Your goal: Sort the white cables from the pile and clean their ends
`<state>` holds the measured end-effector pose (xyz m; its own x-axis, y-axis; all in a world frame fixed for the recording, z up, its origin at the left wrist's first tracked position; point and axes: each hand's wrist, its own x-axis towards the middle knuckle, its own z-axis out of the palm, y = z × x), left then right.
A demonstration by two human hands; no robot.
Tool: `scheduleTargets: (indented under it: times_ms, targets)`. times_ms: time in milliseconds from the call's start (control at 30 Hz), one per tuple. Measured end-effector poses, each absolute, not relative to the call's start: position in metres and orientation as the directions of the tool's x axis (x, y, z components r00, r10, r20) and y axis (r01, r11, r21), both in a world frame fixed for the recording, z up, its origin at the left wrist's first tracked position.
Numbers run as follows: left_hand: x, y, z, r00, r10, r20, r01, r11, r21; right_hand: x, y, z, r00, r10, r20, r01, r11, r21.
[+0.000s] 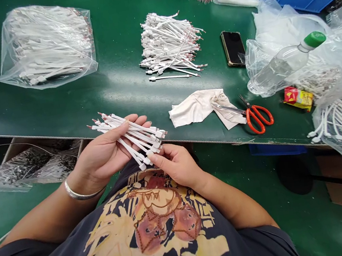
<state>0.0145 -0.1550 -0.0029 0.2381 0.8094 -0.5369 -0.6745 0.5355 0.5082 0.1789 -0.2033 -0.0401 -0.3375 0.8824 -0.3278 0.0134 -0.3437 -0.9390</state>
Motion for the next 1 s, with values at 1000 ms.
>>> scheduleTargets:
  times_ms: [1000]
  targets:
    - [0.017, -0.153, 0.001, 0.239, 0.823, -0.516, -0.67, 0.524, 0.526, 0.166, -0.194, -0.039, -0.462, 0.777, -0.428, -0.289, -0.588, -0.756]
